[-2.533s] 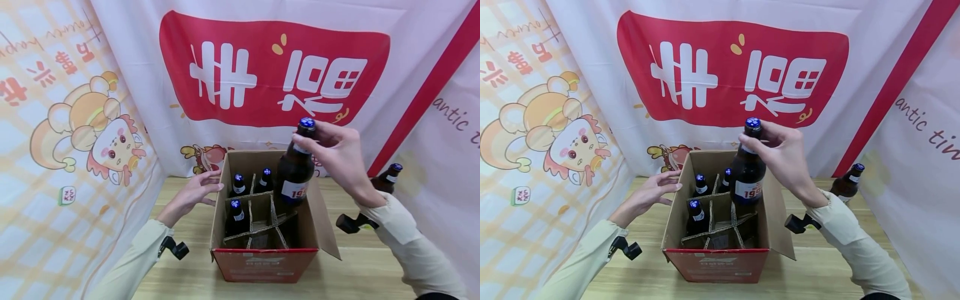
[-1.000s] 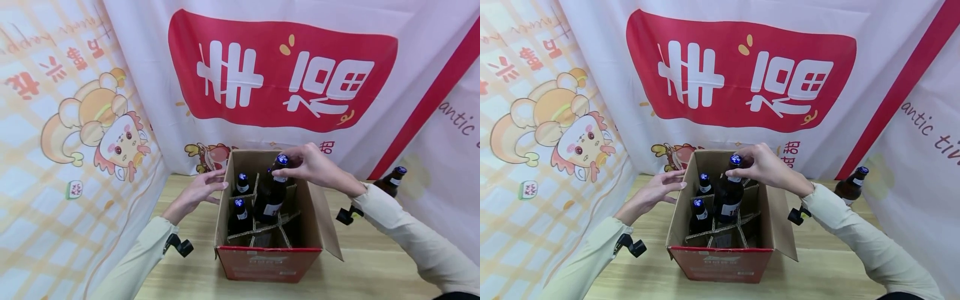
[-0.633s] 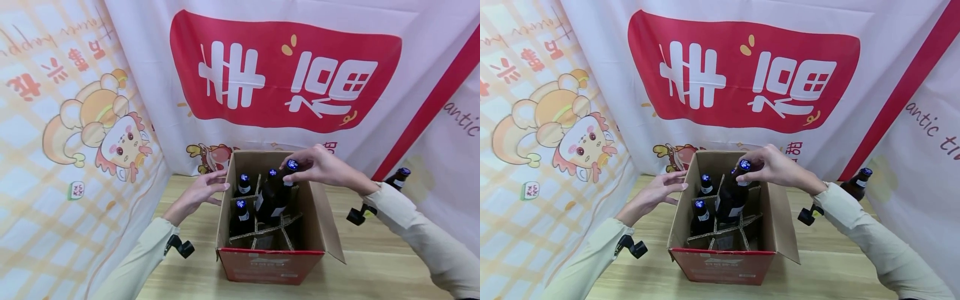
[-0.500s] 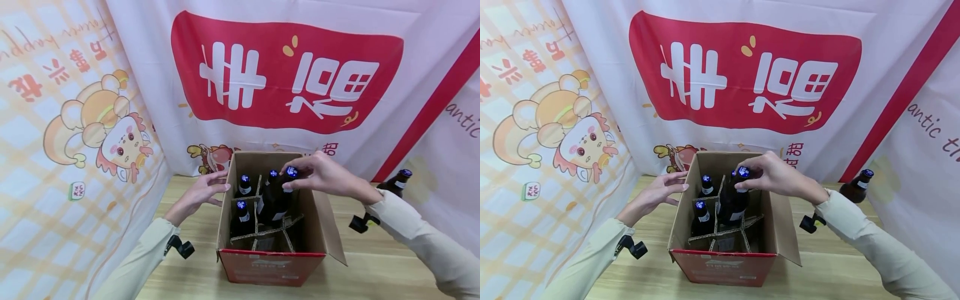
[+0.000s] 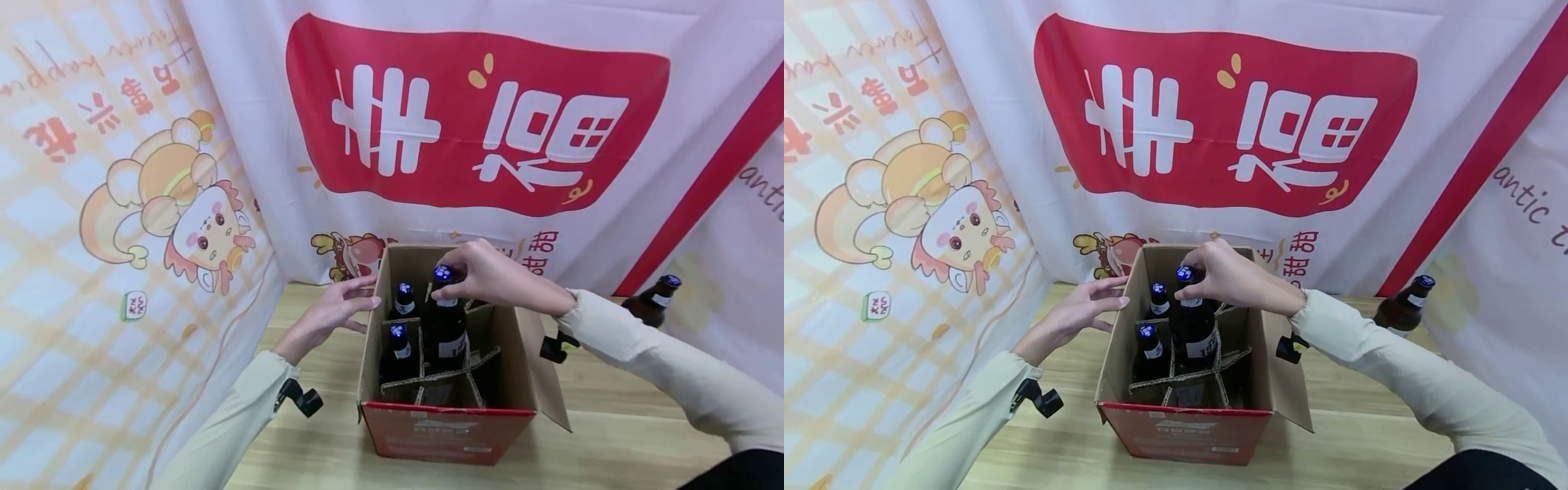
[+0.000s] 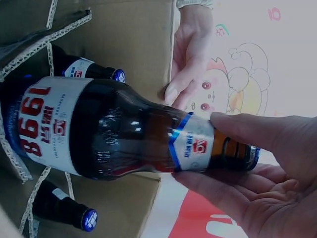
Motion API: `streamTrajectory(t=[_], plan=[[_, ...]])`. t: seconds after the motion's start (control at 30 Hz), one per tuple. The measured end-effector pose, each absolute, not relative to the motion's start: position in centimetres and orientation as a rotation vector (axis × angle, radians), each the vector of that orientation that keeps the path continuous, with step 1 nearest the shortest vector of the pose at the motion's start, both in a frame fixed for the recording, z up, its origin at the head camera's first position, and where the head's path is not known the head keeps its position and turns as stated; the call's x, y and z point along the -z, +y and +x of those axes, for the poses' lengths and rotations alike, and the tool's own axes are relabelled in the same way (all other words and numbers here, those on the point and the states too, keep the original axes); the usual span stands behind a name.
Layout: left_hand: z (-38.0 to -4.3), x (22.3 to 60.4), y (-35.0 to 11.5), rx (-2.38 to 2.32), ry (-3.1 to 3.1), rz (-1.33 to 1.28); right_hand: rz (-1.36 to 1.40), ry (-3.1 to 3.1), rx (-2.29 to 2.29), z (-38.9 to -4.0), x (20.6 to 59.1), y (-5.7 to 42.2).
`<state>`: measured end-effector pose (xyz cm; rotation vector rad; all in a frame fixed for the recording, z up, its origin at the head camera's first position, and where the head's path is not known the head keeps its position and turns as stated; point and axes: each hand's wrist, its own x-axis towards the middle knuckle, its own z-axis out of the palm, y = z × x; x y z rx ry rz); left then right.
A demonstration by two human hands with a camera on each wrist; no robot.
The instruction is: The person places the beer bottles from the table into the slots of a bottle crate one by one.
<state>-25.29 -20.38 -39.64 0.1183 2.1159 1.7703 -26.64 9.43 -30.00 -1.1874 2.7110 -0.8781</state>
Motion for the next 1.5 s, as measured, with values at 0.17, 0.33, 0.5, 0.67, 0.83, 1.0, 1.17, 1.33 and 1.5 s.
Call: streamTrajectory(t=[0.17,0.33,0.5,0.67,0.83,1.0,1.17,1.33,1.5], plan=[[-25.3,39.5,-20.0,-1.775,2.11,0.137,-1.186,2.68,0.85,-27.0,30.2,9.1],[-25.1,39.2,-19.9,-1.784,2.11,0.126,-1.155,2.64,0.733,-27.8,29.8,9.0],[-25.2,39.1,-19.9,-1.786,2.11,0.13,-1.112,2.611,0.582,-29.1,29.5,8.7],[-25.2,39.2,-20.0,-1.786,2.111,0.125,-1.167,2.563,0.497,-29.5,30.2,8.2],[-25.2,39.3,-20.0,-1.777,2.123,0.114,-1.132,2.486,0.448,-29.5,30.7,7.9],[-25.1,39.1,-20.1,-1.772,2.13,0.101,-1.051,2.449,0.4,-29.7,30.8,8.0],[-25.0,39.1,-20.1,-1.773,2.126,0.096,-0.992,2.454,0.364,-29.4,31.3,8.0],[-25.1,39.3,-20.2,-1.772,2.119,0.1,-1.052,2.46,0.439,-29.1,31.5,8.4],[-25.1,39.4,-20.2,-1.772,2.116,0.099,-1.086,2.513,0.547,-29.6,30.6,9.6]])
